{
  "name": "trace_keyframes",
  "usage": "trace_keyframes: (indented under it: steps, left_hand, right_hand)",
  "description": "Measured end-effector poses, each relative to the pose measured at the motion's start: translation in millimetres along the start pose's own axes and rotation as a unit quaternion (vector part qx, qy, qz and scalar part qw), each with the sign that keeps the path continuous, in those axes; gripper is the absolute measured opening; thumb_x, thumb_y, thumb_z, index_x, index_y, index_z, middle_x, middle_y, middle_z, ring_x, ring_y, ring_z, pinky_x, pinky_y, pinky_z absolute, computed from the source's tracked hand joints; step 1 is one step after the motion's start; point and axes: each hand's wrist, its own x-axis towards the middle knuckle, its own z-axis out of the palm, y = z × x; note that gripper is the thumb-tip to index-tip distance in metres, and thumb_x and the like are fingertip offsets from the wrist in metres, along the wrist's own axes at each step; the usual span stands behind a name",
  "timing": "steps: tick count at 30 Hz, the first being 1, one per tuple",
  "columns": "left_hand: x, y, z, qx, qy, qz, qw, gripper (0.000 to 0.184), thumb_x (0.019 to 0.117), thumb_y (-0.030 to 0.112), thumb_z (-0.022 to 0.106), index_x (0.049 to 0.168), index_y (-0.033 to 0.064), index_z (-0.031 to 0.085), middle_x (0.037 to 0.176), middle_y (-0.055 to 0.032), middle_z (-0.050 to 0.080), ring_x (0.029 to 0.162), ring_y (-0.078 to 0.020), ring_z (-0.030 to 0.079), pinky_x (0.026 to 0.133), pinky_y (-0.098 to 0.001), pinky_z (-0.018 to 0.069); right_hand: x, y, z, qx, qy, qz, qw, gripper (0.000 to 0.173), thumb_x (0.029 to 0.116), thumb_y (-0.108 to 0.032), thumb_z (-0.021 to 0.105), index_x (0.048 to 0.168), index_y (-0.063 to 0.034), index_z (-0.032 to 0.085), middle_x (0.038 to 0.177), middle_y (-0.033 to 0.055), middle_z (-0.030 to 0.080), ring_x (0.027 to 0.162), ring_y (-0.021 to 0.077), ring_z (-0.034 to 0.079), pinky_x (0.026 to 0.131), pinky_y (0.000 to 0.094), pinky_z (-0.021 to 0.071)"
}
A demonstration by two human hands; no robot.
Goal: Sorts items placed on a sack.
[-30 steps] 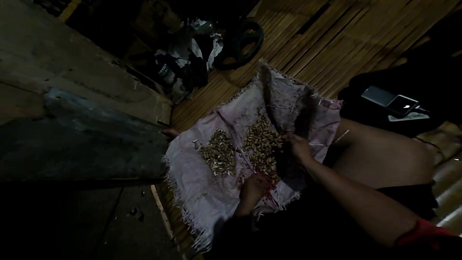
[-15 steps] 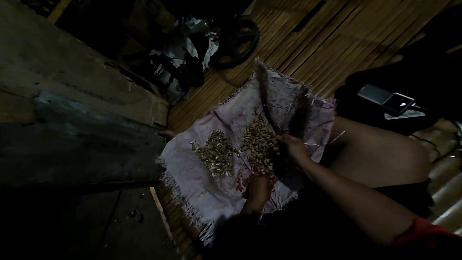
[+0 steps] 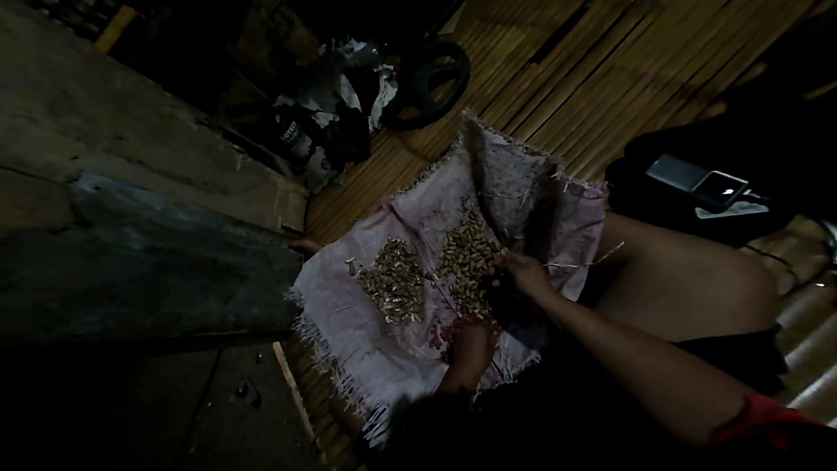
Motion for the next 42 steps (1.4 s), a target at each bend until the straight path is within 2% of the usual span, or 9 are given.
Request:
trace_keyframes:
  steps: [8, 13, 18, 22, 24, 27, 30, 35, 42]
  left_hand:
    - [-5, -25, -15, -0.37, 0.04, -0.04, 0.927, 0.031, 0.0989, 0.034, 0.066, 0.12, 0.011, 0.069, 0.113, -0.0099, 0.071, 0.1, -0.0219, 0.07, 0.089, -0.047, 0.0579]
    - [-16, -59, -69, -0.521, 0.162, -0.059, 0.836, 0.029, 0.1028, 0.022, 0.061, 0.123, 0.0016, 0.064, 0.095, -0.0113, 0.068, 0.068, -0.0166, 0.063, 0.059, -0.0325, 0.0557]
    - [-39, -107, -143, -0.456, 0.401, -0.078, 0.79, 0.033, 0.1024, 0.02, 0.062, 0.127, -0.0018, 0.062, 0.119, -0.0171, 0.066, 0.102, -0.0216, 0.066, 0.088, -0.0408, 0.0572]
    - [-59, -122, -163, -0.476, 0.484, -0.088, 0.73, 0.028, 0.1014, 0.018, 0.064, 0.122, -0.0012, 0.064, 0.111, -0.0148, 0.069, 0.095, -0.0208, 0.069, 0.078, -0.0372, 0.0589]
    - [-66, -119, -159, -0.538, 0.475, -0.072, 0.693, 0.026, 0.1041, 0.016, 0.06, 0.122, -0.0018, 0.061, 0.101, -0.0137, 0.071, 0.079, -0.019, 0.07, 0.064, -0.0309, 0.0594]
    - [-71, -111, -148, -0.612, 0.443, -0.034, 0.654, 0.028, 0.1051, 0.013, 0.056, 0.129, -0.0015, 0.056, 0.099, -0.0131, 0.069, 0.074, -0.0175, 0.068, 0.063, -0.0284, 0.0584]
    - [-73, -104, -139, -0.665, 0.405, 0.02, 0.627, 0.033, 0.1059, 0.01, 0.053, 0.137, 0.0005, 0.053, 0.105, -0.0108, 0.068, 0.082, -0.0166, 0.069, 0.07, -0.0301, 0.0596]
    - [-75, -85, -139, -0.759, 0.332, 0.086, 0.553, 0.023, 0.1081, 0.01, 0.043, 0.129, 0.0046, 0.053, 0.106, -0.0097, 0.07, 0.091, -0.0199, 0.07, 0.082, -0.0364, 0.0601]
    - [-87, -53, -148, -0.799, 0.285, 0.139, 0.511, 0.022, 0.1093, 0.012, 0.041, 0.119, 0.0039, 0.059, 0.109, -0.0126, 0.071, 0.096, -0.0236, 0.072, 0.088, -0.0384, 0.0608]
  right_hand:
    - [-1, 1, 0, -0.003, -0.011, -0.005, 1.0, 0.028, 0.1088, -0.022, 0.051, 0.122, -0.001, 0.065, 0.098, 0.0089, 0.072, 0.076, 0.0172, 0.071, 0.069, 0.0332, 0.062]
    - [-1, 1, 0, -0.027, -0.014, -0.011, 0.999, 0.029, 0.1087, -0.022, 0.051, 0.124, -0.0012, 0.064, 0.102, 0.0098, 0.071, 0.078, 0.0167, 0.07, 0.071, 0.0339, 0.0617]
    - [-2, -1, 2, -0.023, -0.004, 0.001, 1.0, 0.031, 0.1089, -0.021, 0.051, 0.13, -0.0008, 0.061, 0.101, 0.0098, 0.071, 0.077, 0.0158, 0.07, 0.07, 0.0324, 0.0615]
    - [0, 0, 1, -0.027, -0.007, -0.004, 1.0, 0.03, 0.109, -0.023, 0.051, 0.124, -0.0006, 0.063, 0.097, 0.0093, 0.071, 0.075, 0.0162, 0.07, 0.069, 0.0331, 0.0615]
    - [-1, 0, 1, -0.018, -0.005, -0.001, 1.0, 0.028, 0.1089, -0.022, 0.051, 0.122, 0.0, 0.063, 0.096, 0.0091, 0.071, 0.073, 0.0162, 0.07, 0.068, 0.0328, 0.0617]
    - [-1, 0, 1, -0.028, -0.005, -0.005, 1.0, 0.027, 0.1088, -0.021, 0.051, 0.12, -0.0001, 0.064, 0.096, 0.009, 0.071, 0.073, 0.0156, 0.07, 0.068, 0.0322, 0.0615]
    - [-3, -1, 1, -0.038, -0.001, -0.006, 0.999, 0.028, 0.1088, -0.022, 0.051, 0.122, -0.0009, 0.065, 0.096, 0.0087, 0.071, 0.074, 0.0154, 0.069, 0.069, 0.0324, 0.0611]
    - [-4, -1, 1, -0.053, 0.001, -0.01, 0.999, 0.029, 0.109, -0.022, 0.051, 0.123, -0.0002, 0.064, 0.099, 0.0094, 0.071, 0.077, 0.0157, 0.069, 0.071, 0.0333, 0.0603]
    - [-2, 0, 1, -0.042, 0.002, -0.015, 0.999, 0.028, 0.1089, -0.021, 0.051, 0.12, 0.0, 0.065, 0.096, 0.0098, 0.071, 0.074, 0.0168, 0.069, 0.068, 0.034, 0.061]
